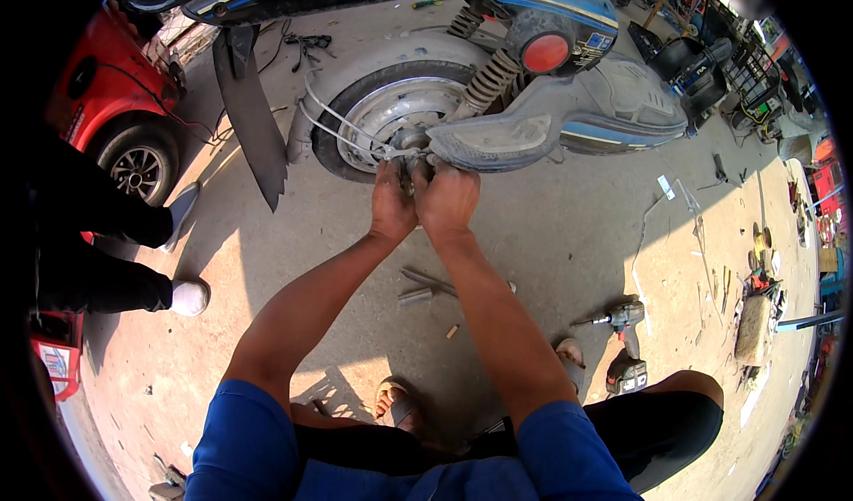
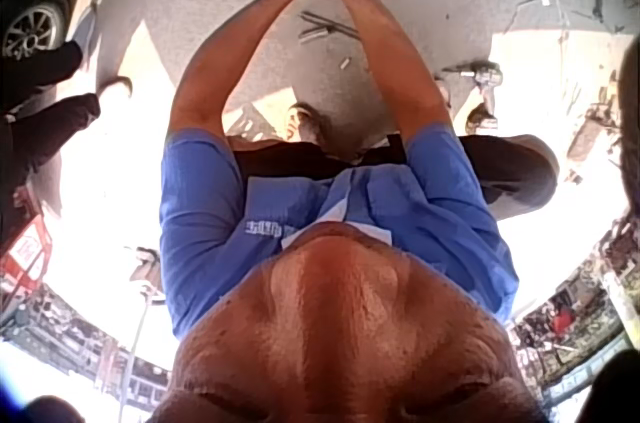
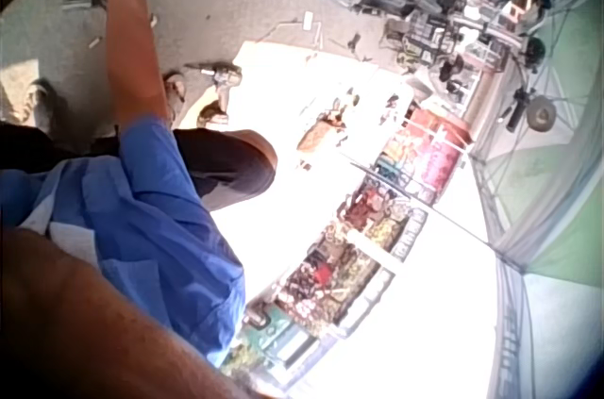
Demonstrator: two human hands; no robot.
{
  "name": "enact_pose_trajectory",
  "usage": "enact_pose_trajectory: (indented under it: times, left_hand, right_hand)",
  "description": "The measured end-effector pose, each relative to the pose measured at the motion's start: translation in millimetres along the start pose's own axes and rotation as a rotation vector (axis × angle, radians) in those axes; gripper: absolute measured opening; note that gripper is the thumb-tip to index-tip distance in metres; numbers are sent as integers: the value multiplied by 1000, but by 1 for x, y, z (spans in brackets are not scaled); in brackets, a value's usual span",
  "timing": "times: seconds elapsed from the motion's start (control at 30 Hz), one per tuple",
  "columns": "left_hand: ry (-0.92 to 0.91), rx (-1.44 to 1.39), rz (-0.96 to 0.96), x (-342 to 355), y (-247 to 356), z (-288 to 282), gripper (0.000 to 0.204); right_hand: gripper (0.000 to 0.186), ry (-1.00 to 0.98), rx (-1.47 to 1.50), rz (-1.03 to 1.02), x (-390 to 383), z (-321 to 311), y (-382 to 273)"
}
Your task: The person uses a pressure gauge to check the tire pressure of a blue scooter. They then use a wrench and a cordless impact driver to tighten bolts on the rear wheel hub and brake assembly.
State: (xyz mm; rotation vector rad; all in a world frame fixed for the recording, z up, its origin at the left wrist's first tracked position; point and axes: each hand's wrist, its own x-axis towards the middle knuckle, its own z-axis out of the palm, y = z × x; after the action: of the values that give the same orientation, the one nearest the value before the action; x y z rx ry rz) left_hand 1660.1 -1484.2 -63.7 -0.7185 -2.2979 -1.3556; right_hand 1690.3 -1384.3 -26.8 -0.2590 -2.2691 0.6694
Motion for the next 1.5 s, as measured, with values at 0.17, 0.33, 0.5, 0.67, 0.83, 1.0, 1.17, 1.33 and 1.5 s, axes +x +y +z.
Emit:
enact_pose_trajectory:
  times: [0.17, 0.33, 0.5, 0.67, 0.83, 1.0, 1.17, 1.33, 1.5]
  left_hand:
    - [-6, -12, -38, 1, 3, -2, 33]
    - [-15, -4, -53, -1, -1, 0, 40]
    - [-45, 3, -96, -2, -2, 1, 47]
    - [-24, -17, -89, -3, -4, 2, 47]
    - [-27, 35, -31, -2, -3, 1, 42]
    - [-19, 42, 31, -1, 0, -2, 36]
    - [-16, 22, 0, -1, 1, -1, 34]
    - [-41, 47, -16, -1, 1, -1, 33]
    - [-31, 59, 51, -2, -7, 1, 33]
  right_hand:
    - [19, 26, 15, -16, 0, 4, 2]
    - [18, 28, 45, 2, -1, 6, 1]
    - [17, 24, 112, 62, -5, 12, 5]
    - [17, 63, 117, 76, -5, 5, 0]
    - [19, 78, 19, 86, -5, 9, -2]
    - [20, 38, 3, 145, -2, 9, -8]
    - [21, -13, 5, 185, -2, 4, -9]
    - [21, 115, -53, 83, -7, 3, -10]
    - [19, -22, -6, 198, -3, 5, -13]
